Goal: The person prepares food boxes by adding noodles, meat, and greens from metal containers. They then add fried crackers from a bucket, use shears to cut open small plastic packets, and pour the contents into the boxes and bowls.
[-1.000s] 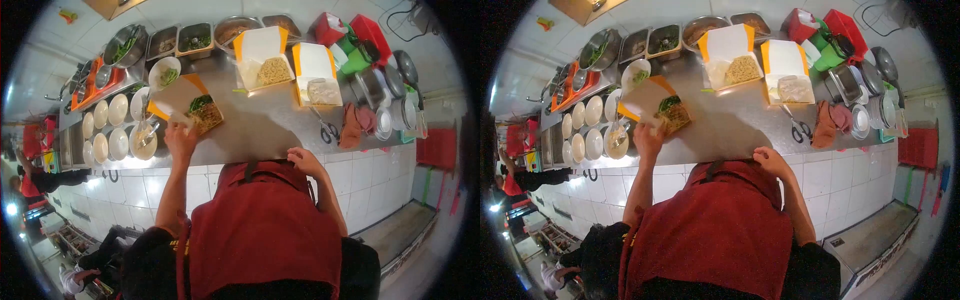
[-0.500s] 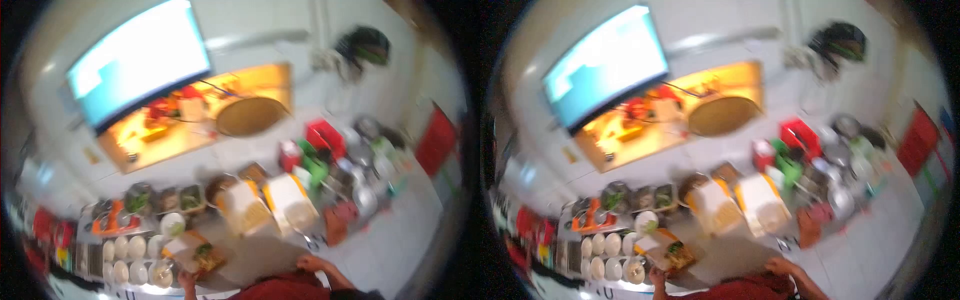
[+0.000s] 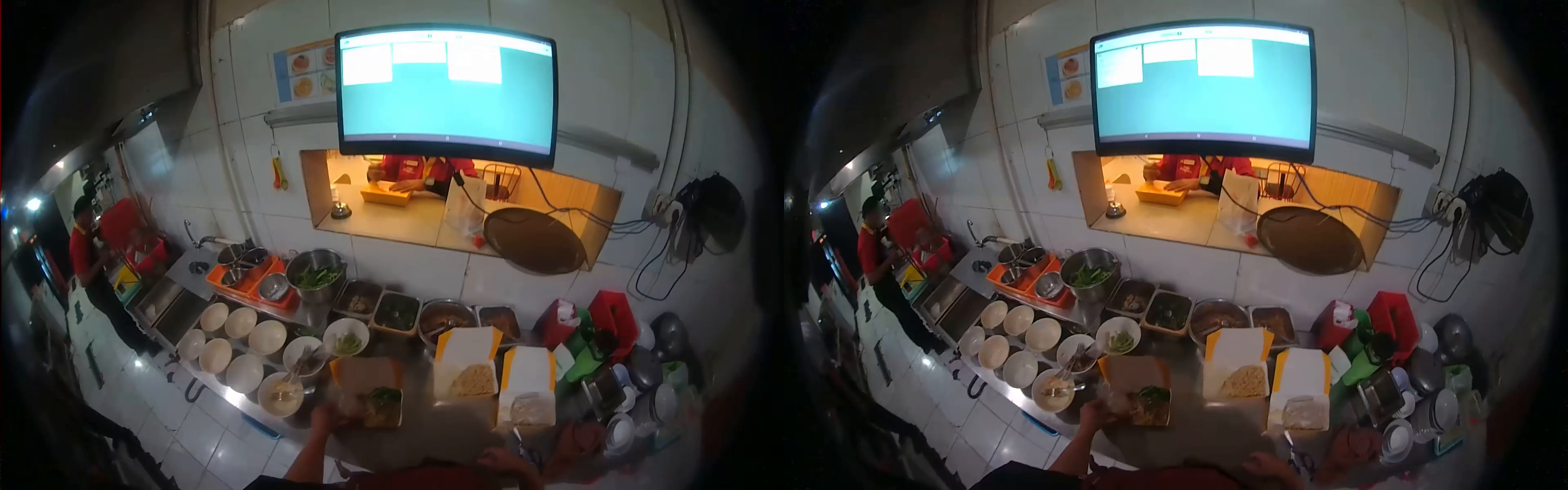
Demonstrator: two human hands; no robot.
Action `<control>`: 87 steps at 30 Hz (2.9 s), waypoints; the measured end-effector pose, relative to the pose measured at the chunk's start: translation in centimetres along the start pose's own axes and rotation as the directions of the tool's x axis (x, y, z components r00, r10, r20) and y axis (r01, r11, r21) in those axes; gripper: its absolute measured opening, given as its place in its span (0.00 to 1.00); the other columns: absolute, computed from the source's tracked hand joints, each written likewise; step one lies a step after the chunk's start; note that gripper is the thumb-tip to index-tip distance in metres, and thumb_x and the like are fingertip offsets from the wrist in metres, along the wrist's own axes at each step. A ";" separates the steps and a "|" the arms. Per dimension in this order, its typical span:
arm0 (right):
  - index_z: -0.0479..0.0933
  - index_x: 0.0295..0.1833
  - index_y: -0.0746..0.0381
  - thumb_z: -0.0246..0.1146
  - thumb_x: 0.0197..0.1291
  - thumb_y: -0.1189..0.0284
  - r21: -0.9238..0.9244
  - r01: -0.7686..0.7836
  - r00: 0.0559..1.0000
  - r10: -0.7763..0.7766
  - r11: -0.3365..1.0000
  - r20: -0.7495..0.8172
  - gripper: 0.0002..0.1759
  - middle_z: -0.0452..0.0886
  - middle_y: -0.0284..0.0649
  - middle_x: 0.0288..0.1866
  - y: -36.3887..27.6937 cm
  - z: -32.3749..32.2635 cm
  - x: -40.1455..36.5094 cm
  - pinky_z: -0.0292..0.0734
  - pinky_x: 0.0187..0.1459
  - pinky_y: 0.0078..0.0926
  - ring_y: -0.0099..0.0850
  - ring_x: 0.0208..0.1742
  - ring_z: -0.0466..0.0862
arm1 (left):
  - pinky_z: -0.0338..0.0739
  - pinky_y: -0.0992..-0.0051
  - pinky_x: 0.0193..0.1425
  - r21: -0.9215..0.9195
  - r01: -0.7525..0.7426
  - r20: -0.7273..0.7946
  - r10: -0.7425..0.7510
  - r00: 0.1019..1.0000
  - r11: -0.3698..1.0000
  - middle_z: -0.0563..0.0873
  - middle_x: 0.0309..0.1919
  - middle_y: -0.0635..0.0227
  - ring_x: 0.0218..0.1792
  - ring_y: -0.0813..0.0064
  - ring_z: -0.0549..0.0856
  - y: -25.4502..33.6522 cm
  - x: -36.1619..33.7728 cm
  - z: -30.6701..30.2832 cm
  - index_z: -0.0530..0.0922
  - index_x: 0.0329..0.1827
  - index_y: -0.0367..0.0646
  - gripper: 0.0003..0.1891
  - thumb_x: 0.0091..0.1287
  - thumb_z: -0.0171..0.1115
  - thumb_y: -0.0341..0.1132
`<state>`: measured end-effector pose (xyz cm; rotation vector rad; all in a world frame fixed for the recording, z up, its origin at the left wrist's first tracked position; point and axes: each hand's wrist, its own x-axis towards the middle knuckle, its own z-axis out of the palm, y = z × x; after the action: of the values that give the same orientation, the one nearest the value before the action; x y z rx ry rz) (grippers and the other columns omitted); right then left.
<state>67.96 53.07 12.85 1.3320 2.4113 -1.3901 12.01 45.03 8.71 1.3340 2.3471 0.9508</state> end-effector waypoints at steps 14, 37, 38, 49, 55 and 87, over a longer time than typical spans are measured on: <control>0.75 0.41 0.62 0.59 0.66 0.50 0.155 -0.154 0.910 0.201 0.976 -0.363 0.24 0.80 0.44 0.27 -10.1 -8.9 -16.9 0.74 0.32 0.38 0.39 0.28 0.81 | 0.79 0.54 0.52 0.314 -0.526 0.532 0.312 0.787 0.790 0.85 0.43 0.44 0.47 0.46 0.84 20.5 5.4 -8.8 0.82 0.50 0.39 0.18 0.68 0.57 0.45; 0.81 0.47 0.66 0.64 0.51 0.67 -0.256 -0.634 0.648 0.320 0.730 -0.691 0.19 0.82 0.55 0.51 47.0 -64.4 -33.8 0.77 0.53 0.42 0.50 0.52 0.83 | 0.79 0.66 0.46 -0.462 -0.489 0.740 0.625 0.247 0.740 0.88 0.41 0.55 0.41 0.61 0.87 78.6 -23.0 26.0 0.83 0.50 0.38 0.13 0.64 0.66 0.31; 0.81 0.46 0.66 0.65 0.50 0.70 -0.210 -0.665 0.607 0.355 0.717 -0.711 0.18 0.82 0.56 0.51 52.5 -66.9 -31.3 0.77 0.54 0.43 0.51 0.54 0.82 | 0.79 0.67 0.46 -0.307 -0.387 0.787 0.461 0.410 0.869 0.88 0.41 0.55 0.41 0.63 0.87 78.2 -24.3 27.9 0.82 0.50 0.38 0.11 0.66 0.64 0.31; 0.71 0.65 0.61 0.64 0.58 0.66 -0.678 -0.613 0.783 0.203 0.406 -0.587 0.29 0.76 0.54 0.63 72.0 -70.8 -19.5 0.73 0.63 0.46 0.50 0.63 0.77 | 0.78 0.73 0.38 -0.268 0.762 0.272 -0.713 0.647 0.589 0.86 0.38 0.61 0.35 0.71 0.84 52.3 -38.8 18.7 0.79 0.53 0.38 0.18 0.69 0.58 0.42; 0.66 0.69 0.61 0.61 0.61 0.59 -0.357 -0.758 0.632 0.482 0.545 -0.607 0.33 0.73 0.55 0.66 56.2 -75.3 -26.7 0.72 0.63 0.47 0.53 0.66 0.74 | 0.78 0.74 0.31 -0.004 0.751 0.101 -0.747 0.657 0.660 0.87 0.34 0.61 0.31 0.72 0.85 50.3 -44.0 16.6 0.81 0.45 0.36 0.14 0.67 0.59 0.40; 0.76 0.53 0.61 0.66 0.58 0.60 -0.093 -0.903 0.298 0.455 0.421 -0.839 0.21 0.82 0.51 0.50 40.8 -42.7 -54.0 0.78 0.54 0.43 0.48 0.55 0.81 | 0.72 0.56 0.59 0.385 0.009 0.299 -0.134 0.945 0.923 0.76 0.52 0.41 0.54 0.45 0.76 41.8 -28.4 30.3 0.69 0.61 0.33 0.34 0.58 0.72 0.44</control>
<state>145.08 58.15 33.78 2.5596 1.6237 0.2067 70.78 48.35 11.66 1.3958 2.3710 0.2294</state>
